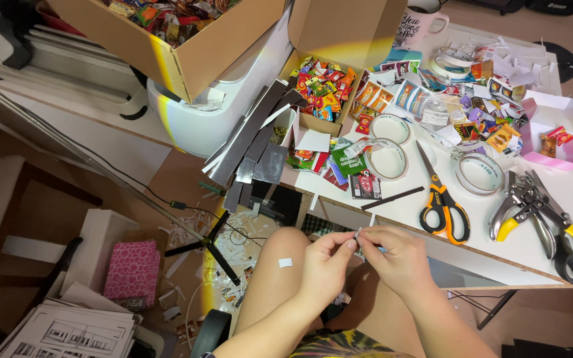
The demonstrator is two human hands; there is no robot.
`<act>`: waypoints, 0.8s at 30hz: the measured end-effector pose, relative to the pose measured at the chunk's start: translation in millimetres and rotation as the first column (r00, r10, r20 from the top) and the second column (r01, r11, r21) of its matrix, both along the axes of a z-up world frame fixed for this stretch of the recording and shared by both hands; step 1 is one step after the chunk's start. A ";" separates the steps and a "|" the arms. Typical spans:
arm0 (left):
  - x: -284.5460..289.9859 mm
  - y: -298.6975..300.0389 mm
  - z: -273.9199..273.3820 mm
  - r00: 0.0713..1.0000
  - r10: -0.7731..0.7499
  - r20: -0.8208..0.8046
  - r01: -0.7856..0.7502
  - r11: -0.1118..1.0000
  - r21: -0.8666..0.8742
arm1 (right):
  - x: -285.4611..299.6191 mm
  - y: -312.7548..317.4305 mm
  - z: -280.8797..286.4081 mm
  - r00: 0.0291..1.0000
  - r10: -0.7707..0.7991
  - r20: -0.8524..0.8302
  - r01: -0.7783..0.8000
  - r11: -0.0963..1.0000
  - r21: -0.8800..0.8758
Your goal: The person wraps small snack packets with printed paper using clear tape and black strips. They fold the paper around each packet, secure it with tape, and trim excess material with scissors. The wrapped items are placed on the table among other supplies.
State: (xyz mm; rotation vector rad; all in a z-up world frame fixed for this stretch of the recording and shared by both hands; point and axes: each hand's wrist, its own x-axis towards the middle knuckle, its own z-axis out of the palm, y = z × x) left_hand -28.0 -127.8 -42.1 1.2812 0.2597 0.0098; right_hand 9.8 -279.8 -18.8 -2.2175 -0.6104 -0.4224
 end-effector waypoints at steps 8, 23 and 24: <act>0.0 -3.2 -3.2 1.000 -0.018 0.003 0.018 0.999 -0.043 | -1.5 5.3 0.0 0.990 -0.122 -0.066 0.126 0.990 0.057; -3.1 -4.8 16.3 0.987 0.013 0.159 -0.044 0.980 0.195 | -7.1 5.2 4.8 0.997 -0.078 0.020 0.078 0.997 0.005; -3.9 -4.1 15.3 0.978 0.017 0.208 -0.075 0.959 0.275 | -7.7 5.5 2.8 0.995 -0.092 0.027 0.092 0.996 -0.021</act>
